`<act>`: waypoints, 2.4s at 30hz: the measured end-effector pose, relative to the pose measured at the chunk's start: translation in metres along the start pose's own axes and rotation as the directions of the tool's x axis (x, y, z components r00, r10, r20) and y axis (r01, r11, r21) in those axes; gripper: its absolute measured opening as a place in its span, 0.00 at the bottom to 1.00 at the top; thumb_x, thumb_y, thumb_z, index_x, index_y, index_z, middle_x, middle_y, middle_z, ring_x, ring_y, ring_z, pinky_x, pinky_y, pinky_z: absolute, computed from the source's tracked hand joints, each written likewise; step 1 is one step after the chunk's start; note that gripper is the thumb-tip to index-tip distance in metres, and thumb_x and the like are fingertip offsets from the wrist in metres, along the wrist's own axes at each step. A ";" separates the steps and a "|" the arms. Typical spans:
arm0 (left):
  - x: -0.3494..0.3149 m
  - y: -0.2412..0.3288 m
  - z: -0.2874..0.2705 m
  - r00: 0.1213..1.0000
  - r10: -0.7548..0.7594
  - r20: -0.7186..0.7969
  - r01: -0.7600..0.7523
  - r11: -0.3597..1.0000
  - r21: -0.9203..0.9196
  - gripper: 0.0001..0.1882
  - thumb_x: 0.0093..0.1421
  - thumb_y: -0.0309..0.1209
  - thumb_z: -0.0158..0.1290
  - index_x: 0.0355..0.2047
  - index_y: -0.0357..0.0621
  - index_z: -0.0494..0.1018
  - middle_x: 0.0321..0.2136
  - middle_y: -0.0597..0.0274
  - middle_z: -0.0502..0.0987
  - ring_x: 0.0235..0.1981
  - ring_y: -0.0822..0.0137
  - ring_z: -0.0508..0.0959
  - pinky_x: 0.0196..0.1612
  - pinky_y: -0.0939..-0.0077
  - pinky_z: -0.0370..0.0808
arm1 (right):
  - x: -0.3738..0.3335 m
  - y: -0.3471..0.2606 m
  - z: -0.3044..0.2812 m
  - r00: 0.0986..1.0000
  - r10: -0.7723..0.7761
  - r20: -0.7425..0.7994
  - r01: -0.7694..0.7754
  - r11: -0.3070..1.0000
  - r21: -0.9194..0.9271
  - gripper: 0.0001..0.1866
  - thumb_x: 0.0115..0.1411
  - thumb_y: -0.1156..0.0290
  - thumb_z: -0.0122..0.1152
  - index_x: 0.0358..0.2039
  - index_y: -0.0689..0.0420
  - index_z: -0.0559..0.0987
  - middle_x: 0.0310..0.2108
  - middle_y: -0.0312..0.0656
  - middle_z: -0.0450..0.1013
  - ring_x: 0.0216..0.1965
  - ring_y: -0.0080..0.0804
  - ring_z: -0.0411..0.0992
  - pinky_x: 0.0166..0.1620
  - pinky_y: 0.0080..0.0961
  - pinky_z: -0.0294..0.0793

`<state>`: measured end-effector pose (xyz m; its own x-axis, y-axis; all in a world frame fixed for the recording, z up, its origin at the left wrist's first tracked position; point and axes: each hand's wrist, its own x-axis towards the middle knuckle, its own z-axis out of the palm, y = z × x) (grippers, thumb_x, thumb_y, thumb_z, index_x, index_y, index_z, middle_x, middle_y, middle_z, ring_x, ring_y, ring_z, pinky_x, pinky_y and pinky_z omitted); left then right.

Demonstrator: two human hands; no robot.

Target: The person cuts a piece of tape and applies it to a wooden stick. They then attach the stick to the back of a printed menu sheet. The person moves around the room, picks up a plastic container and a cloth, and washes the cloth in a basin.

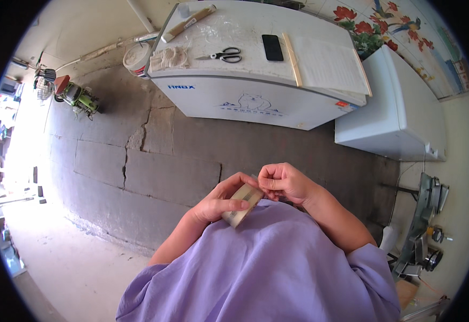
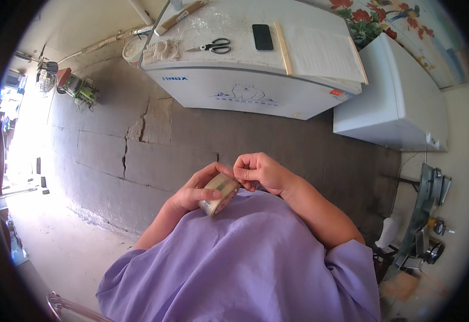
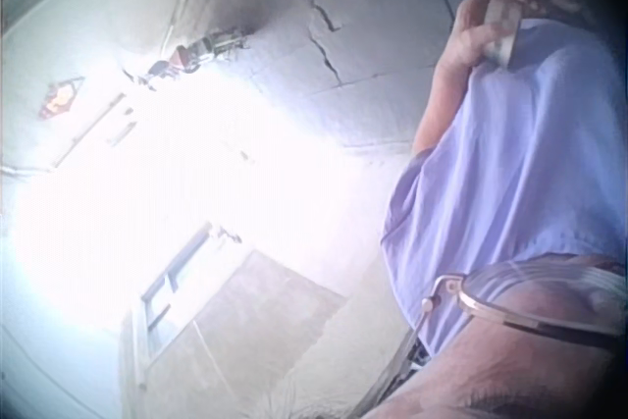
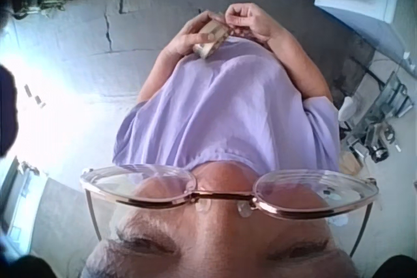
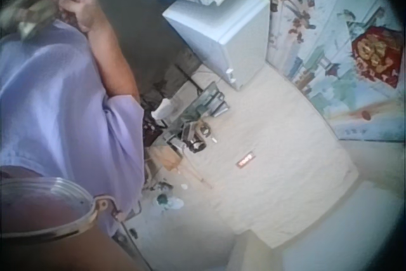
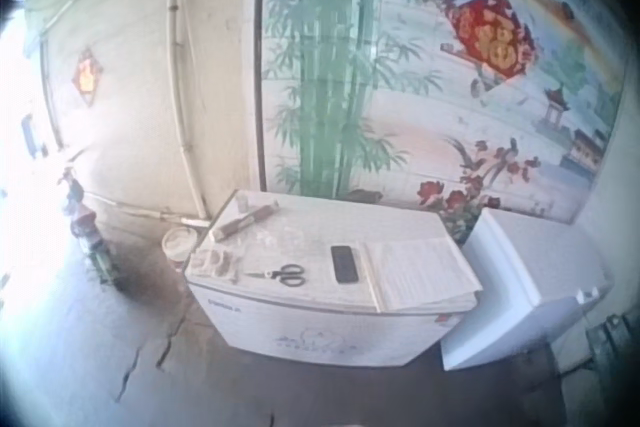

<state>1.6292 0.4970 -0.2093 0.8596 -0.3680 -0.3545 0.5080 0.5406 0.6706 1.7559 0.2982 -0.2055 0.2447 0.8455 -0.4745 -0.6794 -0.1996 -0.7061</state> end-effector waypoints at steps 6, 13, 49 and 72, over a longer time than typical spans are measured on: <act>0.055 0.067 -0.035 0.978 0.192 -0.086 -0.204 0.966 -0.161 0.29 0.48 0.30 0.61 0.52 0.42 0.67 0.47 0.53 0.74 0.48 0.61 0.74 0.52 0.67 0.71 | 0.085 -0.077 -0.052 0.992 -0.033 0.119 0.013 0.985 0.170 0.10 0.66 0.66 0.57 0.29 0.57 0.73 0.23 0.35 0.69 0.23 0.23 0.67 0.26 0.18 0.63; 0.111 0.137 -0.057 0.834 0.471 -0.287 -0.519 0.846 -0.121 0.39 0.46 0.32 0.61 0.60 0.43 0.63 0.52 0.51 0.69 0.52 0.57 0.73 0.56 0.64 0.69 | 0.186 -0.172 -0.098 0.907 0.083 0.413 -0.132 0.987 0.091 0.09 0.64 0.68 0.58 0.30 0.59 0.74 0.24 0.34 0.69 0.24 0.22 0.68 0.28 0.18 0.66; 0.183 0.248 -0.226 0.894 0.164 -0.418 -0.287 0.924 -0.251 0.49 0.48 0.22 0.59 0.70 0.49 0.49 0.45 0.58 0.71 0.47 0.64 0.73 0.53 0.71 0.70 | 0.391 -0.224 -0.166 0.988 0.143 -0.051 -0.152 0.941 -0.303 0.11 0.64 0.66 0.60 0.29 0.60 0.77 0.24 0.33 0.72 0.23 0.22 0.70 0.27 0.19 0.71; 0.192 0.257 -0.239 0.930 0.213 -0.298 -0.204 0.977 0.063 0.59 0.44 0.23 0.64 0.72 0.50 0.41 0.67 0.49 0.57 0.65 0.60 0.62 0.62 0.65 0.63 | 0.374 -0.247 -0.142 0.885 0.462 0.063 -0.466 0.874 0.139 0.14 0.60 0.59 0.65 0.35 0.58 0.79 0.32 0.38 0.76 0.31 0.25 0.74 0.35 0.24 0.74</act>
<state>1.9382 0.7464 -0.2605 0.9246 -0.0016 -0.3810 0.3176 0.5556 0.7684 2.1139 0.5936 -0.2834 -0.1408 0.6867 -0.7132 -0.8036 -0.5000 -0.3228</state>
